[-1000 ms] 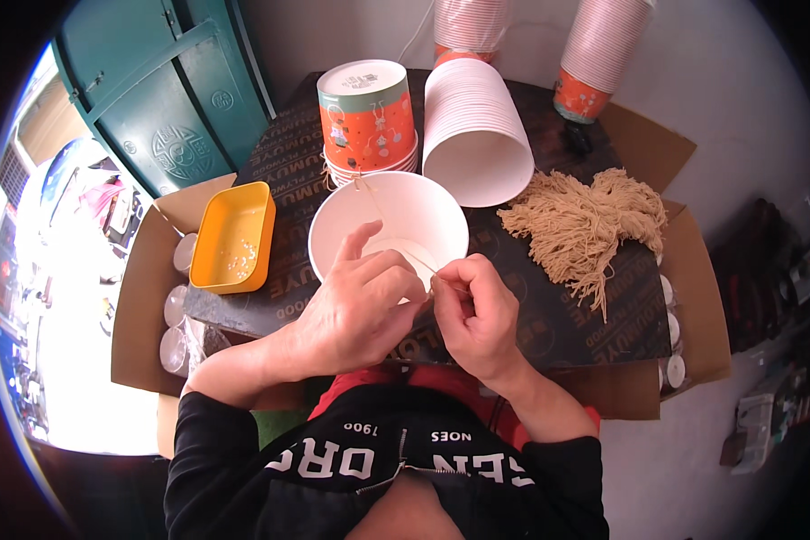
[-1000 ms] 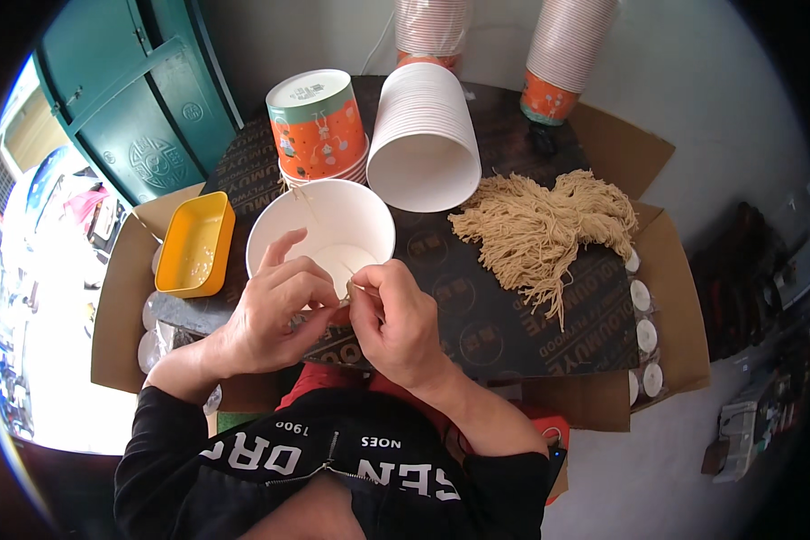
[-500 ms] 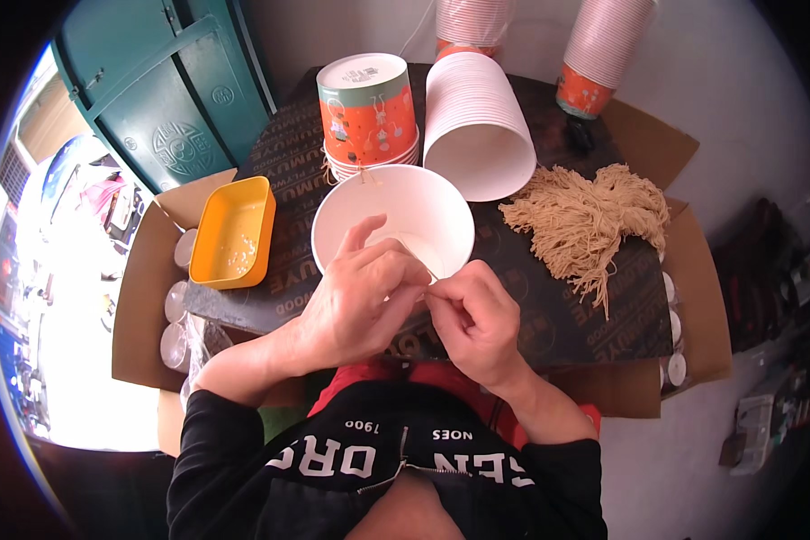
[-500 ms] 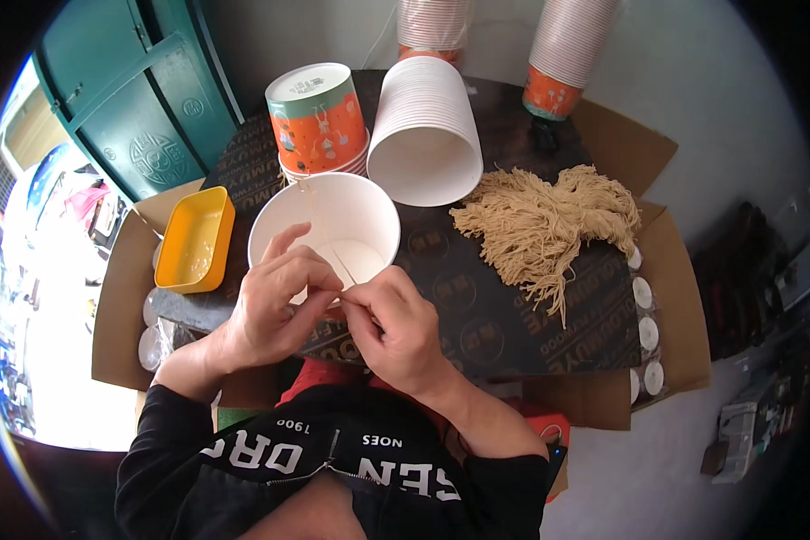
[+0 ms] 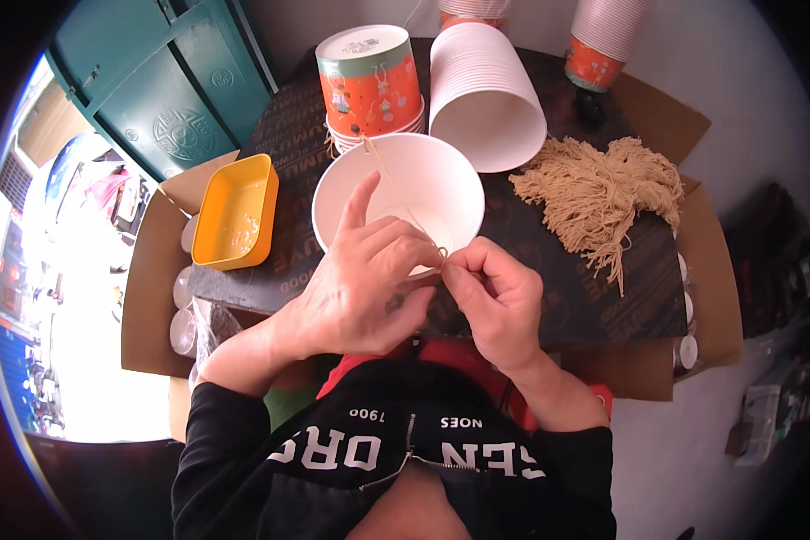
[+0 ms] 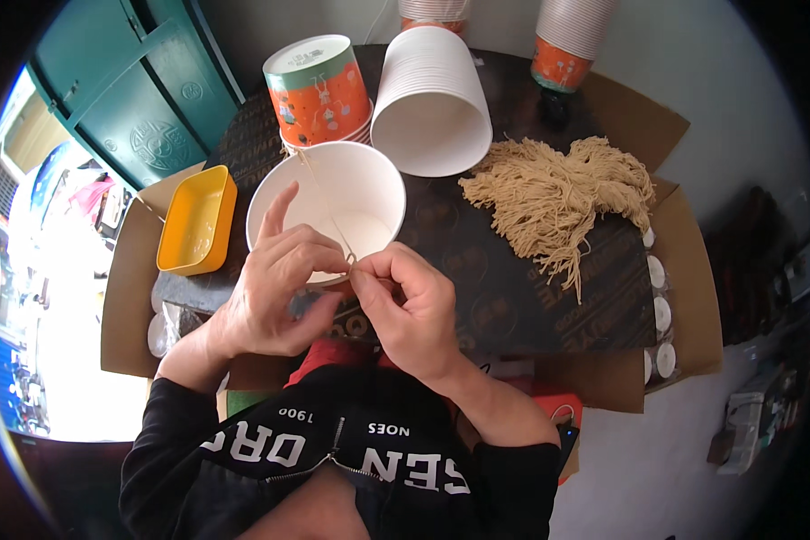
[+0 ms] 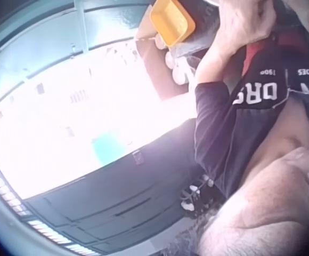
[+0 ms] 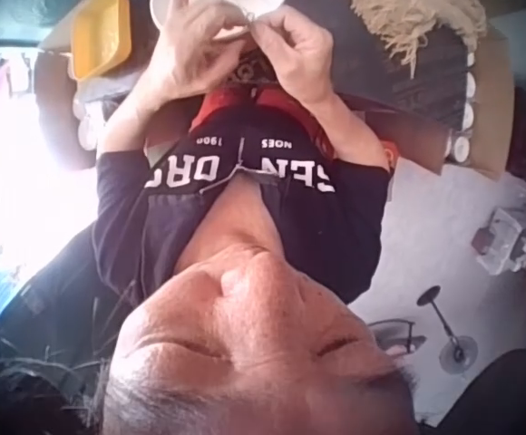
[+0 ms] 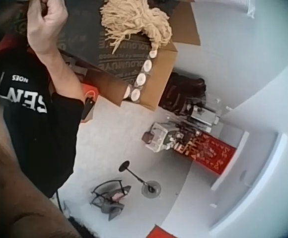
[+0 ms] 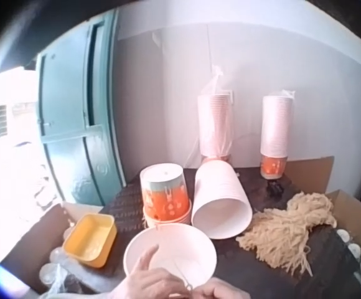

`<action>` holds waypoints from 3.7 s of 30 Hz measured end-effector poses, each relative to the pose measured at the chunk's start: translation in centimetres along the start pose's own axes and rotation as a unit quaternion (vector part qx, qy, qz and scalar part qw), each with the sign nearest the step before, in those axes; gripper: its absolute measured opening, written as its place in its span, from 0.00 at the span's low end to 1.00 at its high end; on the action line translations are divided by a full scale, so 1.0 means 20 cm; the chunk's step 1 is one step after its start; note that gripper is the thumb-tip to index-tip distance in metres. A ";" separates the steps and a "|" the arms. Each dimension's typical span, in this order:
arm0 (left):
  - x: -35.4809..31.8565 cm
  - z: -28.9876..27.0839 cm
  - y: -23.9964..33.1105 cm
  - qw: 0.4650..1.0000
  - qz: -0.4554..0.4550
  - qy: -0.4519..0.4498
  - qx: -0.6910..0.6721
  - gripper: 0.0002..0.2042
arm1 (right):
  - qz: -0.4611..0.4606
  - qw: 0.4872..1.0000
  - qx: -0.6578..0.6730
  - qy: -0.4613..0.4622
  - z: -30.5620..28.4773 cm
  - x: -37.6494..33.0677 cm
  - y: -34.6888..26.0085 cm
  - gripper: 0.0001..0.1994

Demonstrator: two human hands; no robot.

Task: The recorder is threading string through the rim of paper buckets to attach handles.

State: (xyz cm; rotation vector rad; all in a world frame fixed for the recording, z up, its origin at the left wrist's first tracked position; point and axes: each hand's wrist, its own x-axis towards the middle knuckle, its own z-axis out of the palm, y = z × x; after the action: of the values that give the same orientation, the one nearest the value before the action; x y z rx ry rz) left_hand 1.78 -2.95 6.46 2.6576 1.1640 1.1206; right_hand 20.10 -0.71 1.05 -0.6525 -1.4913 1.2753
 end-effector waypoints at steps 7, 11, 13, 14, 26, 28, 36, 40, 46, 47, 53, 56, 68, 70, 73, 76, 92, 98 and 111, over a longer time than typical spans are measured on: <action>-0.02 0.04 -0.06 0.998 0.059 0.012 0.031 0.11 | 0.000 1.000 0.017 -0.015 -0.01 0.00 -0.03 0.03; -0.02 0.01 -0.04 0.999 0.036 0.006 0.019 0.11 | -0.101 0.985 -0.137 0.006 -0.05 0.00 0.00 0.03; -0.03 0.00 -0.04 1.000 0.024 0.008 0.013 0.10 | -0.118 0.978 -0.172 0.015 -0.07 -0.01 -0.01 0.03; -0.03 -0.01 -0.04 1.000 0.015 0.000 0.014 0.10 | -0.132 0.969 -0.206 0.024 -0.07 -0.01 -0.02 0.04; -0.09 -0.04 -0.06 0.998 -0.038 -0.025 -0.037 0.08 | -0.217 0.929 -0.298 0.029 -0.14 -0.04 0.06 0.04; -0.09 -0.04 -0.06 0.998 -0.050 -0.028 -0.039 0.08 | -0.219 0.932 -0.289 0.024 -0.14 -0.03 0.07 0.04; -0.11 -0.05 -0.13 0.911 -0.362 0.167 0.107 0.23 | -0.286 0.911 -0.294 -0.035 -0.10 -0.04 0.06 0.06; -0.12 -0.03 -0.23 0.856 -0.467 0.105 -0.197 0.14 | -0.306 0.907 -0.273 -0.100 -0.10 -0.04 0.06 0.06; -0.04 -0.42 -0.29 0.912 -0.382 0.143 0.037 0.10 | -0.310 0.908 -0.281 0.001 -0.23 -0.05 -0.01 0.11; -0.02 -0.51 -0.32 0.919 -0.348 0.158 0.093 0.10 | -0.314 0.906 -0.282 0.019 -0.25 -0.03 0.00 0.09; 0.35 -0.74 -0.57 0.699 -0.066 0.122 0.702 0.04 | -0.277 0.924 -0.259 0.040 -0.37 -0.02 0.07 0.06; 0.57 -0.63 -0.88 0.585 0.003 0.026 0.810 0.03 | -0.253 0.937 -0.240 0.028 -0.36 -0.03 0.08 0.06; 0.80 0.14 -0.88 0.719 0.116 -0.115 0.676 0.06 | -0.209 0.934 -0.283 0.065 -0.53 -0.08 0.14 0.05; 0.76 0.21 -0.91 0.732 0.114 -0.138 0.657 0.06 | -0.200 0.935 -0.285 0.063 -0.56 -0.08 0.17 0.05; 0.68 0.27 -0.91 0.756 0.103 -0.127 0.634 0.06 | -0.210 0.929 -0.299 0.062 -0.58 -0.10 0.18 0.05; 0.59 0.27 -0.85 0.819 0.017 -0.135 0.557 0.06 | -0.180 0.935 -0.303 0.042 -0.61 -0.09 0.20 0.04; -0.56 0.28 -0.32 0.950 -0.215 0.100 0.201 0.02 | -0.051 0.959 -0.268 -0.074 -0.64 -0.06 0.29 0.03; -0.57 0.28 -0.29 0.951 -0.196 0.113 0.209 0.03 | -0.074 0.942 -0.318 -0.078 -0.60 -0.06 0.29 0.03; -0.58 0.29 -0.31 0.946 -0.228 0.108 0.204 0.03 | -0.091 0.899 -0.419 -0.083 -0.54 -0.05 0.28 0.03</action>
State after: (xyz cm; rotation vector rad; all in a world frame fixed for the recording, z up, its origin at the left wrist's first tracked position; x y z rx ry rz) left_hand -3.91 -4.54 -6.60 2.3365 2.1236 1.2012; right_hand 29.19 4.21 -5.45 -0.9299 -2.2001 0.4999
